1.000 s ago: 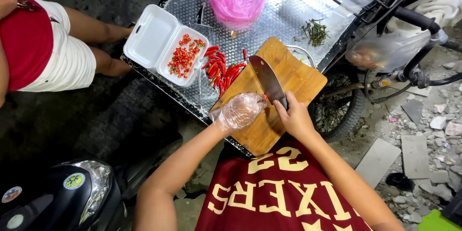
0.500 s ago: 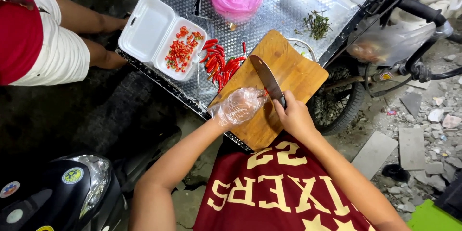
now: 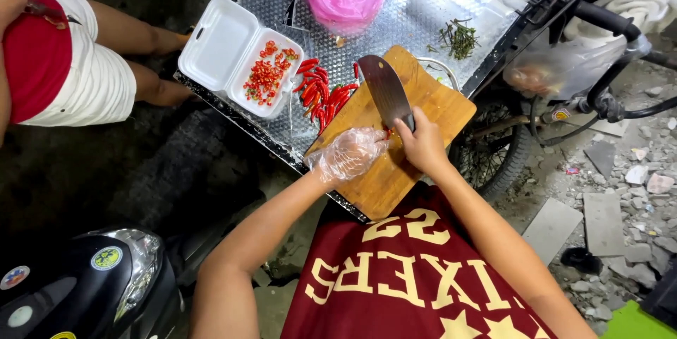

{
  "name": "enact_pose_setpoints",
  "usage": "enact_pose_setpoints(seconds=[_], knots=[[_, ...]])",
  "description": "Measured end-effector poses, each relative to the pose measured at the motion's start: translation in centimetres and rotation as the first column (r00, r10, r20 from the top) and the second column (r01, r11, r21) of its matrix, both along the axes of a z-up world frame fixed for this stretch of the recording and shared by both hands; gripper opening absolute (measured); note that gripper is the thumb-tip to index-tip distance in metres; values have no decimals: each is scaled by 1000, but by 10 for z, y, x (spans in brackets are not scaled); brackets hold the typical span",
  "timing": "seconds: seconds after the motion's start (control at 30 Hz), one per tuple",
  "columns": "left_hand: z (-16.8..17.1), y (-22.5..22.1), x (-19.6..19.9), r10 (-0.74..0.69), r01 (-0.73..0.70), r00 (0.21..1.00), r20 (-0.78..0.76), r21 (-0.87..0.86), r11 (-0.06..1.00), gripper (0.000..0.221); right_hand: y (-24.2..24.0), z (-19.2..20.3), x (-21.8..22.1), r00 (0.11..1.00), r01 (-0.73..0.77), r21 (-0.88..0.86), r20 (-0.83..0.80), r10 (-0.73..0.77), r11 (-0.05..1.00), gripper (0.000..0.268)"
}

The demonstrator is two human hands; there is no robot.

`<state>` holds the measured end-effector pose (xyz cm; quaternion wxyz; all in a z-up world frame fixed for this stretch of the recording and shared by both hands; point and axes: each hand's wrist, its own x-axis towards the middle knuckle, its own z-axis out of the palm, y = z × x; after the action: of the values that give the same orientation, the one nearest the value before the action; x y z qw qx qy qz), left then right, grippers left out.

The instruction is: A person at a street food stall is chopping red chilies on a wooden cutting board using a large knife.

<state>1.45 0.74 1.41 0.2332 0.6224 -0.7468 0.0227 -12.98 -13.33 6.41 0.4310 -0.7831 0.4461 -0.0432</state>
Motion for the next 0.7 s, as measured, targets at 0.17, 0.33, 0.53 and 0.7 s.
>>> enact_pose_setpoints(seconds=[0.17, 0.33, 0.53, 0.7], knots=[[1, 4, 1, 10, -10, 1000, 23, 14, 1000, 15, 5, 17, -18, 996, 71, 9, 62, -72, 997, 24], [-1, 4, 1, -16, 14, 999, 48, 49, 999, 16, 16, 21, -25, 997, 66, 0, 46, -66, 998, 23], [19, 4, 0, -27, 22, 998, 60, 89, 996, 18, 22, 12, -24, 998, 52, 13, 27, -52, 999, 20], [14, 2, 1, -23, 22, 999, 40, 33, 999, 16, 22, 8, -22, 1000, 16, -8, -5, -16, 1000, 23]])
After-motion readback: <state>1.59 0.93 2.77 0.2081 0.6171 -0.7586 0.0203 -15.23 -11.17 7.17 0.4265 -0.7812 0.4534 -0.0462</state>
